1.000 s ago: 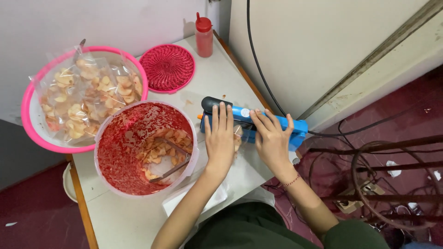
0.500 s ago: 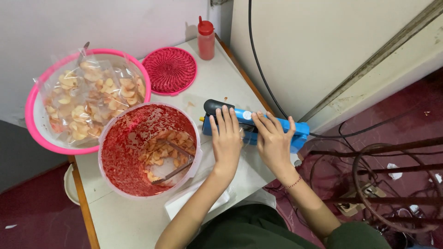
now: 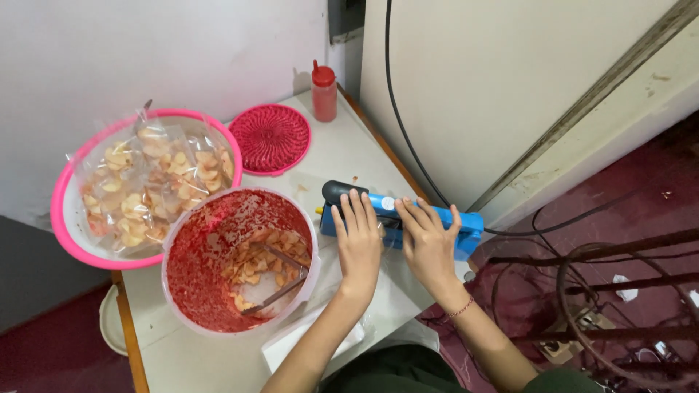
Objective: Packaging chips into small plastic bags using tongs and sealing them with a heat sealer.
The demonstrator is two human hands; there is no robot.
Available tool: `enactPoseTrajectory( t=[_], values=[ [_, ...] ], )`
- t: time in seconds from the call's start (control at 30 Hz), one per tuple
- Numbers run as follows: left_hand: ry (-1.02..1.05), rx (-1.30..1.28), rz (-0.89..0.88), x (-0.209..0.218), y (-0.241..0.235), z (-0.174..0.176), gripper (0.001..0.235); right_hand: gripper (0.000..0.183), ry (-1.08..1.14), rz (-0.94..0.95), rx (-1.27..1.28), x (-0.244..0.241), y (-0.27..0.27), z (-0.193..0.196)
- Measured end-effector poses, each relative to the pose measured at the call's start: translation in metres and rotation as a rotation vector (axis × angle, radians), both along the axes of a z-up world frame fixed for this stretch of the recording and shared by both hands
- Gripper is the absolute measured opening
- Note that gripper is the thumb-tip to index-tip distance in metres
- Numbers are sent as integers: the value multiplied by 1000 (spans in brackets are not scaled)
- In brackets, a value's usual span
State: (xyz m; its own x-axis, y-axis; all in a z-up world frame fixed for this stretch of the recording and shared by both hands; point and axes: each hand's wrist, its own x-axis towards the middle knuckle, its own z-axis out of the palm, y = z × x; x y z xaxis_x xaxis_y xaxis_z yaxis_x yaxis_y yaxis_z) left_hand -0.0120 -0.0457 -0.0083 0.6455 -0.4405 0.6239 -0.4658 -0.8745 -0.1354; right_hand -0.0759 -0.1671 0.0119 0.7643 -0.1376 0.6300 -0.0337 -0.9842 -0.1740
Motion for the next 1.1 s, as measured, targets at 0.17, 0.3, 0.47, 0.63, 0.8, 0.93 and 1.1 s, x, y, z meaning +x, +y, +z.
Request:
enactPoseTrajectory(
  t=[0.17,0.3,0.47,0.63,0.8,0.93,1.1],
  values=[
    [0,11,15,0,1,-1,71,50,-7,6,33,-1,2,2],
    [77,25,15,0,1,-5,75,46,4,-1,67,-1,4,5],
    [263,-83,-83,-2,13,-8,85,43,4,3,105,-2,6,5],
    [472,-266,-114,-35,23,0,80,42,2,-3,122,-2,6,8],
    [723,-363,-82,-63,20,-32,115,42,-26,16,195,0,1,4],
    [793,-370,-80,-67,20,-37,119,41,-36,18,299,-3,-1,19],
    [715,-397,-82,-68,20,-38,113,39,-30,58,481,-6,-2,27]
  ],
)
